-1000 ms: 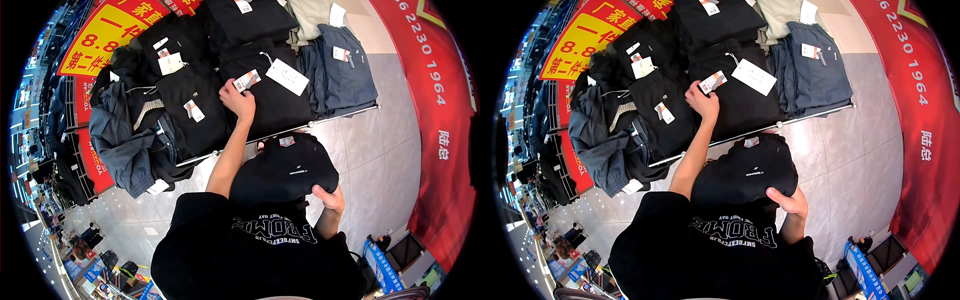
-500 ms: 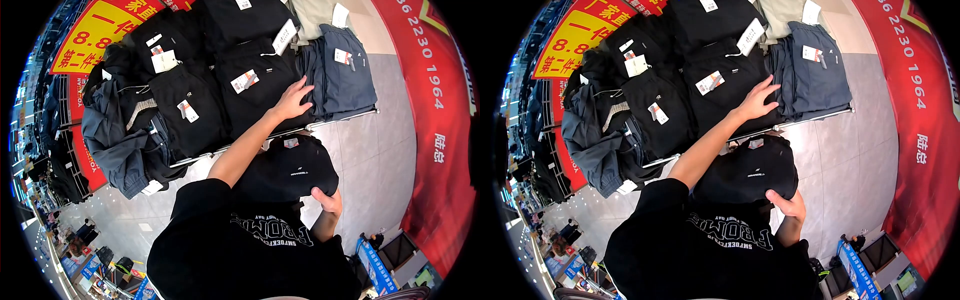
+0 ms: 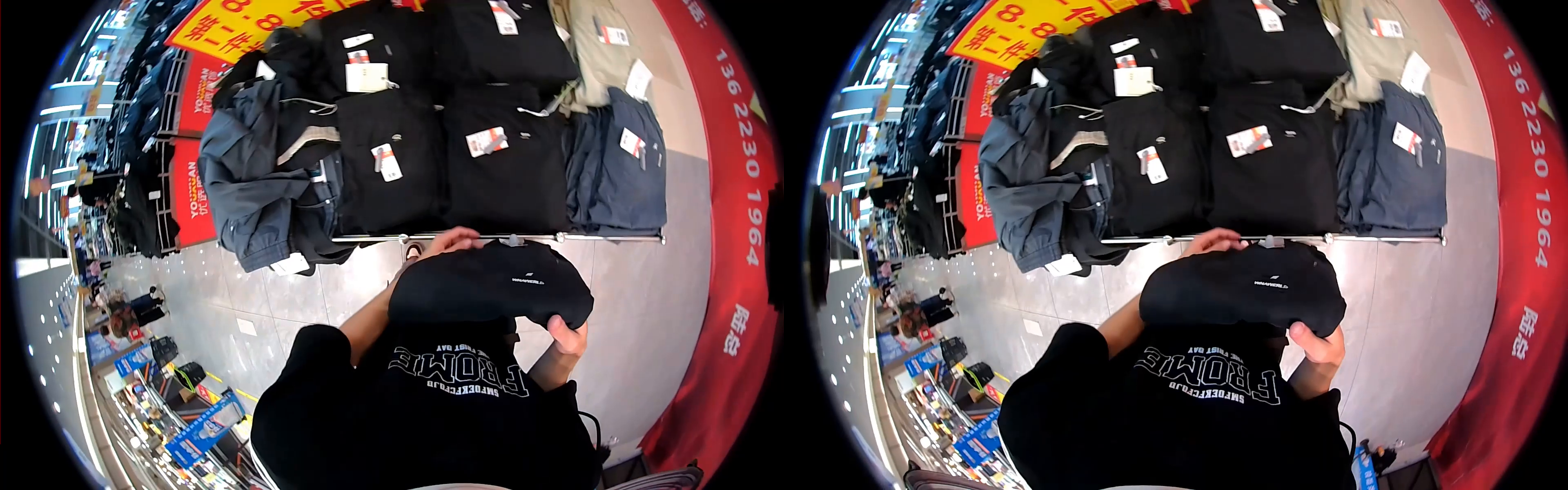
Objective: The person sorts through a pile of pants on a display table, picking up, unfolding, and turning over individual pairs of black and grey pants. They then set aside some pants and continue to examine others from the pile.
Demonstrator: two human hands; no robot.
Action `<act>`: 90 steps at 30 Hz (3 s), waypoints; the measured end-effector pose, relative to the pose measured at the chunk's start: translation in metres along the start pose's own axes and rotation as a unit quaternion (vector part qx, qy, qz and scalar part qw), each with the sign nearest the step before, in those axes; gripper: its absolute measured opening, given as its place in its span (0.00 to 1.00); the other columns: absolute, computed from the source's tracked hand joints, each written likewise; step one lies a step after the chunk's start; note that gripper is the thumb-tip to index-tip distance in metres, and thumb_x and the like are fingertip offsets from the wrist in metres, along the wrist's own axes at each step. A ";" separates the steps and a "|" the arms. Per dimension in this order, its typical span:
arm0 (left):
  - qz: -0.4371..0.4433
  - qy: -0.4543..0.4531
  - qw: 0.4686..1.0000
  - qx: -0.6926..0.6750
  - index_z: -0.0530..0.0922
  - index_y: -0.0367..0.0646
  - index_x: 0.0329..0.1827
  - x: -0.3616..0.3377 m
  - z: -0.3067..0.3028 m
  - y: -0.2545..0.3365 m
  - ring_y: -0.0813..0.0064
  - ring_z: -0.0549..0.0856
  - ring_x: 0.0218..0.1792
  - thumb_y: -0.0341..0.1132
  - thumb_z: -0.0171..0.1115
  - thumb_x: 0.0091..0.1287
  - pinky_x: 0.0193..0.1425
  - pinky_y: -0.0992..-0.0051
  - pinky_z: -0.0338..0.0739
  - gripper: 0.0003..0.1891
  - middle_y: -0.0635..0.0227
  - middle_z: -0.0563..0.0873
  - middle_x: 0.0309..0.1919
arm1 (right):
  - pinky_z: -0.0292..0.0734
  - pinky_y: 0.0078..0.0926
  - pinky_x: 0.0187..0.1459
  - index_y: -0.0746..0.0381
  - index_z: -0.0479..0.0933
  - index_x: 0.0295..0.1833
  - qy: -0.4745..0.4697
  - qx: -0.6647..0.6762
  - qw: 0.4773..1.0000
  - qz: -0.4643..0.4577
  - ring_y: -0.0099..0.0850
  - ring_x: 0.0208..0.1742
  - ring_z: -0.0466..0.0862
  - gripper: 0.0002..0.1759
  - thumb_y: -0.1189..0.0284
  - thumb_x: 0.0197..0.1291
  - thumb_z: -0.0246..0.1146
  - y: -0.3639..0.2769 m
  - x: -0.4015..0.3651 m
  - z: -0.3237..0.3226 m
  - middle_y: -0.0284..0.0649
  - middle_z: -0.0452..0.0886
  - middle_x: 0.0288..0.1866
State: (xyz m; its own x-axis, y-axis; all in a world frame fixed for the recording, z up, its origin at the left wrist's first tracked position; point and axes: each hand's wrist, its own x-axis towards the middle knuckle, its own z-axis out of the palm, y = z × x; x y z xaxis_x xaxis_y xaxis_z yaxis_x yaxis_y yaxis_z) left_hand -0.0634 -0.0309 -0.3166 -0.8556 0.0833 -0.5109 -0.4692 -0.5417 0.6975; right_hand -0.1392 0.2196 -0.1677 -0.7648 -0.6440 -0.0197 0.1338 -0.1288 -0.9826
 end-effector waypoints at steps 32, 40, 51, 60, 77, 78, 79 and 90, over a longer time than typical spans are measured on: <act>0.205 0.024 0.977 -0.044 0.71 0.36 0.62 -0.199 -0.154 0.052 0.66 0.76 0.61 0.45 0.52 0.69 0.67 0.70 0.67 0.25 0.59 0.78 0.58 | 0.64 0.32 0.64 0.75 0.68 0.60 -0.045 -0.094 0.979 -0.174 0.39 0.62 0.74 0.31 0.56 0.67 0.57 -0.017 0.026 0.232 0.50 0.74 0.61; 0.262 0.050 0.963 -0.048 0.71 0.35 0.63 -0.227 -0.187 0.077 0.64 0.76 0.62 0.49 0.51 0.70 0.67 0.68 0.67 0.28 0.57 0.77 0.59 | 0.55 0.44 0.72 0.72 0.50 0.72 -0.037 0.120 0.987 -0.095 0.46 0.72 0.63 0.43 0.59 0.63 0.62 0.011 0.028 0.256 0.53 0.60 0.72; 0.492 0.007 0.869 -0.052 0.70 0.33 0.63 -0.273 -0.204 0.246 0.61 0.75 0.62 0.55 0.48 0.71 0.68 0.65 0.67 0.32 0.55 0.77 0.61 | 0.70 0.24 0.59 0.68 0.71 0.61 -0.200 -0.036 0.974 -0.097 0.24 0.54 0.77 0.25 0.75 0.58 0.67 -0.001 0.136 0.315 0.38 0.80 0.55; 0.529 -0.060 0.844 -0.065 0.63 0.34 0.69 -0.278 -0.205 0.273 0.56 0.67 0.69 0.67 0.46 0.66 0.74 0.57 0.58 0.44 0.53 0.67 0.69 | 0.74 0.20 0.51 0.70 0.79 0.49 -0.226 0.079 0.953 -0.186 0.22 0.46 0.81 0.16 0.68 0.64 0.62 -0.061 0.179 0.325 0.36 0.84 0.44; 0.507 0.036 0.861 -0.001 0.68 0.33 0.62 -0.214 -0.137 0.273 0.61 0.79 0.58 0.25 0.63 0.63 0.65 0.65 0.73 0.24 0.55 0.79 0.56 | 0.72 0.21 0.54 0.71 0.77 0.52 -0.113 -0.006 0.962 -0.249 0.23 0.49 0.80 0.16 0.70 0.68 0.58 -0.082 0.159 0.264 0.37 0.83 0.47; 0.506 0.032 0.862 0.000 0.68 0.33 0.62 -0.211 -0.139 0.271 0.61 0.79 0.58 0.25 0.63 0.63 0.65 0.65 0.73 0.24 0.55 0.79 0.56 | 0.72 0.21 0.54 0.71 0.77 0.52 -0.122 -0.010 0.962 -0.243 0.23 0.49 0.80 0.16 0.69 0.68 0.58 -0.083 0.157 0.261 0.37 0.83 0.47; 0.502 0.026 0.864 0.013 0.69 0.33 0.61 -0.208 -0.140 0.269 0.61 0.80 0.57 0.25 0.63 0.63 0.65 0.65 0.72 0.23 0.55 0.79 0.56 | 0.72 0.21 0.54 0.71 0.77 0.52 -0.120 -0.036 0.960 -0.249 0.24 0.49 0.80 0.16 0.69 0.68 0.57 -0.082 0.158 0.256 0.37 0.83 0.47; 0.563 0.114 0.815 0.076 0.75 0.31 0.54 -0.226 -0.091 0.258 0.67 0.84 0.48 0.28 0.63 0.64 0.58 0.71 0.76 0.16 0.56 0.83 0.48 | 0.63 0.27 0.66 0.69 0.66 0.66 -0.239 -0.256 0.936 -0.023 0.35 0.67 0.70 0.51 0.58 0.37 0.81 -0.019 0.105 0.249 0.47 0.71 0.66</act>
State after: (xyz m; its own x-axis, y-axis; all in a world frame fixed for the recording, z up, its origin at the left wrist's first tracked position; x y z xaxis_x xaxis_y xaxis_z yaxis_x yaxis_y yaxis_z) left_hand 0.0287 -0.2658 -0.0676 -0.7072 -0.5621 0.4289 0.5498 -0.0557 0.8334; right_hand -0.0652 -0.0338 -0.1050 -0.3756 -0.9267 -0.0111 -0.3063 0.1355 -0.9422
